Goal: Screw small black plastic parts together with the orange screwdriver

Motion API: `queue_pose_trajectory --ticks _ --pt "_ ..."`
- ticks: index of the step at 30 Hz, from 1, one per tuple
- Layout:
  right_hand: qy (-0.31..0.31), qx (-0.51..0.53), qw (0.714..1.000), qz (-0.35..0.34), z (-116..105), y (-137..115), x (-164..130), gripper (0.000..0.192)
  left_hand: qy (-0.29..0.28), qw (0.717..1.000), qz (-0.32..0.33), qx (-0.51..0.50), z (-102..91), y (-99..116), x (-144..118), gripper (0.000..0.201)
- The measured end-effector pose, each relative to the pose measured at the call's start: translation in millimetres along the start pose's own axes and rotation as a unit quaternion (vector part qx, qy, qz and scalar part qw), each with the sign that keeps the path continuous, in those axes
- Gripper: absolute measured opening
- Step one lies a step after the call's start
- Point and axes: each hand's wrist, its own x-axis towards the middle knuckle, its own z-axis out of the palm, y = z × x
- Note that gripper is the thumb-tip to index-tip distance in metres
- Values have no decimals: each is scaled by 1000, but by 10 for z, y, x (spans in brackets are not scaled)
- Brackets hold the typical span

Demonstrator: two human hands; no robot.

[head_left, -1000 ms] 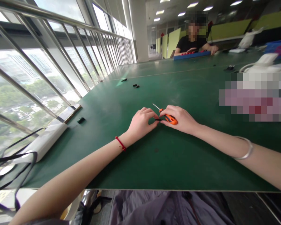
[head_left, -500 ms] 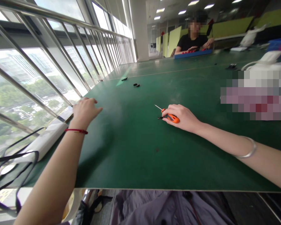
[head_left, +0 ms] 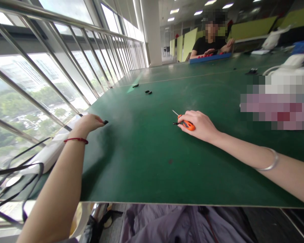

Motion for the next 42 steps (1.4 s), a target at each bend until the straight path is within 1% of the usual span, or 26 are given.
queue_pose_trajectory --ticks 1,2,4,5,6,7,9,10,12,13,15,19,23,25,37,40,42 --pt "5 -1 1000 9 2 9 1 11 -26 999 20 4 58 192 -31 16" --pt "11 -1 1000 21 5 18 2 11 -46 997 56 -8 125 405 -74 19" --pt "20 0 999 50 7 33 2 12 -97 985 134 -39 270 853 -193 24" --pt "22 3 998 64 7 37 2 12 -114 974 188 -52 335 1067 -261 23" --pt "22 7 997 76 6 39 2 12 -123 961 239 -62 389 1263 -331 22" --pt "21 11 996 86 5 38 2 12 -119 950 281 -67 430 1435 -395 22" --pt "17 16 995 94 0 32 4 11 -117 933 337 -54 472 1696 -493 20" --pt "15 16 995 95 -2 28 5 11 -123 930 343 -54 481 1786 -522 20" --pt "12 11 995 95 -3 20 6 12 -143 928 337 -63 496 1897 -546 20" --pt "10 10 995 94 -3 18 7 12 -149 928 334 -68 508 1924 -546 20" --pt "6 8 996 94 0 18 7 12 -145 926 341 -71 545 1936 -542 20" --pt "0 8 996 93 2 23 6 14 -100 923 362 -88 609 1874 -564 21" --pt "-1 11 996 92 -9 20 8 14 -58 919 373 -110 601 1837 -597 18" --pt "-6 13 996 92 -14 15 10 14 -46 920 373 -114 594 1844 -599 15" --pt "-12 18 996 86 -19 20 3 13 -44 917 377 -122 636 1874 -589 13" --pt "-9 20 996 83 -17 21 4 12 -36 917 371 -143 639 1875 -596 13" --pt "-8 20 996 82 -16 19 5 12 -25 917 358 -175 662 1880 -603 13"
